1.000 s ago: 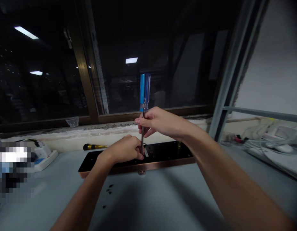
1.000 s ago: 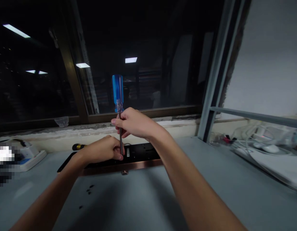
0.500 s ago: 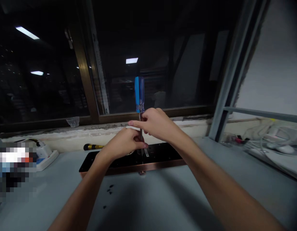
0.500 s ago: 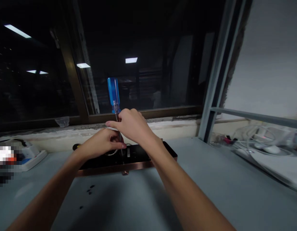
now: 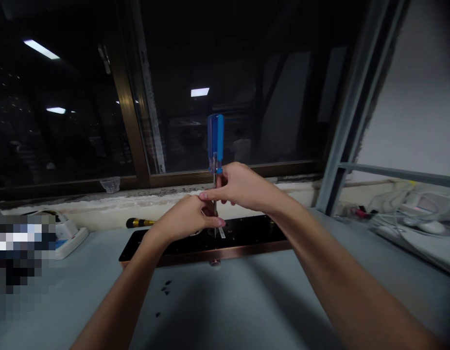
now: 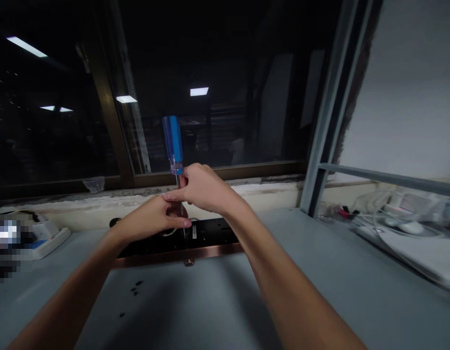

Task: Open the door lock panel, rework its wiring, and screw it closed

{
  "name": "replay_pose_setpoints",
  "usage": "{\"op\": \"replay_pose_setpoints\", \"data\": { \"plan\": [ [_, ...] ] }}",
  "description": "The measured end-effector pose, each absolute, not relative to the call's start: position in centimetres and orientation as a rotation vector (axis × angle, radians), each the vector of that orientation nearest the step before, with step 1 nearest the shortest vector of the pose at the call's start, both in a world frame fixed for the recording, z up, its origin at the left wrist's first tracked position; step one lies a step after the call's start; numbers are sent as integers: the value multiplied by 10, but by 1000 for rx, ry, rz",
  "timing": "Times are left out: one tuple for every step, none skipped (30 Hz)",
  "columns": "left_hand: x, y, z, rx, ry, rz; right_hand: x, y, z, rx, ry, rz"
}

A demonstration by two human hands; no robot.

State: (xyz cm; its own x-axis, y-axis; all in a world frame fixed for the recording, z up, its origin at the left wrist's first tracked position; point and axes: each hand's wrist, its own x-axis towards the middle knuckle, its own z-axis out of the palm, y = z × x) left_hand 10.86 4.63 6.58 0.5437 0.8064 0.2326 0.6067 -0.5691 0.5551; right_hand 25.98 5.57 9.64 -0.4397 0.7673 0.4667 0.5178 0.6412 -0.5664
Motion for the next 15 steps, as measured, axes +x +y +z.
{"op": "replay_pose_setpoints", "data": {
  "plan": [
    [109,47,65,2403,1174,648,260,55,97,-1034,-2137,379],
    [109,47,65,2426,1189,625,260,55,97,-1043,-2138,374],
    [109,47,66,2437,1190,612,260,55,96,-1019,-2142,433],
    [110,46,67,2440,1177,612,261,56,96,-964,-2148,546],
    [110,45,68,2438,1162,615,262,56,95,-887,-2148,688],
    [110,44,69,2435,1155,609,263,57,94,-799,-2138,832],
    [110,43,71,2435,1156,585,264,58,94,-712,-2117,954],
    [109,41,72,2437,1164,552,265,58,93,-645,-2093,1040],
    [109,40,74,2438,1176,516,266,59,93,-606,-2073,1084],
    [109,39,74,2437,1188,485,267,59,93,-596,-2059,1092],
    [109,39,75,2433,1194,467,267,59,94,-606,-2047,1075],
    [109,39,75,2428,1195,460,267,58,94,-626,-2040,1045],
    [109,38,75,2424,1196,458,266,58,95,-649,-2034,1007],
    [109,39,74,2421,1196,459,266,57,95,-669,-2027,971],
    [109,39,74,2421,1190,462,265,57,96,-681,-2020,941]
  ]
}}
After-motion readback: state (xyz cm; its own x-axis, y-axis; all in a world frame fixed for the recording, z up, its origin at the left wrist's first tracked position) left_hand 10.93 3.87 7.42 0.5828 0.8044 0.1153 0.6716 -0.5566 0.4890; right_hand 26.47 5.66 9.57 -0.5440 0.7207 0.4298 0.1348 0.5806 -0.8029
